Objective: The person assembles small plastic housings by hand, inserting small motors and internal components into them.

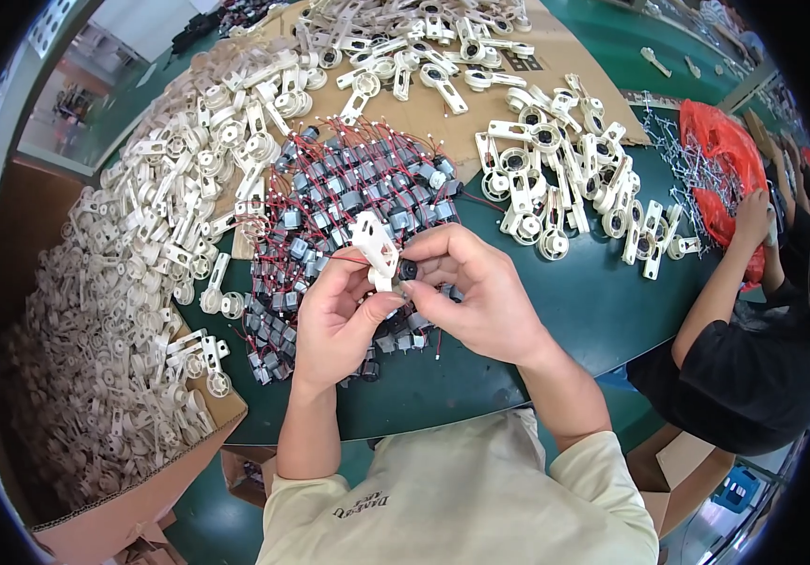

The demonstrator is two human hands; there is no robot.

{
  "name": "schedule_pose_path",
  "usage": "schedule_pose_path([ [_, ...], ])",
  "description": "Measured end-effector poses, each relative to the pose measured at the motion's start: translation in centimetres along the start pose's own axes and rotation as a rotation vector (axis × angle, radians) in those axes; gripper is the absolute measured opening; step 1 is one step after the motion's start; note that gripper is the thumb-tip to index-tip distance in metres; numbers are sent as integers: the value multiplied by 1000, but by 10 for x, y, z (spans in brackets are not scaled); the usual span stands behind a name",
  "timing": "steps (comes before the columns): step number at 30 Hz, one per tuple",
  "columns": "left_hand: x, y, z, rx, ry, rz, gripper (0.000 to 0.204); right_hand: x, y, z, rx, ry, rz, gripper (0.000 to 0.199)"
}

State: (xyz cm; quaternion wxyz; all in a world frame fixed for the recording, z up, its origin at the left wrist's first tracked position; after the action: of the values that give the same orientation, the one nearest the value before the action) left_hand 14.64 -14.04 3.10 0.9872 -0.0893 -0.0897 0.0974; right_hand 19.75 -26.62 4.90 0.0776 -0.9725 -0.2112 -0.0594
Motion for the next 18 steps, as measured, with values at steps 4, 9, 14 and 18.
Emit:
schedule_pose_path([
  [4,0,-3,2,-69,19,33,40,2,0,-1,-22,135,40,23],
  [9,1,-3,-7,-171,98,64,37,-1,0,-14,-317,257,79,26],
  [14,2,4,-1,-146,101,149,37,1,-4,-21,-288,287,49,31],
  [18,2,6,-1,-175,110,136,33,1,-8,-18,-309,342,32,33],
])
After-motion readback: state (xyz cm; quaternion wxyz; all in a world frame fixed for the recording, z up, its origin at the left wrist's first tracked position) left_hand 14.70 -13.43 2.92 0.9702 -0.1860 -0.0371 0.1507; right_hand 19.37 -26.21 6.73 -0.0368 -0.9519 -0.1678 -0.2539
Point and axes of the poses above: each hand's wrist, its own x-axis towards the middle knuckle, its own y-axis out of the back of the hand, z = x × y, the point moved 9 cm from there along x, towards the middle knuckle, and after that the axes turned 9 degrees about z, right-handed, at the moved point
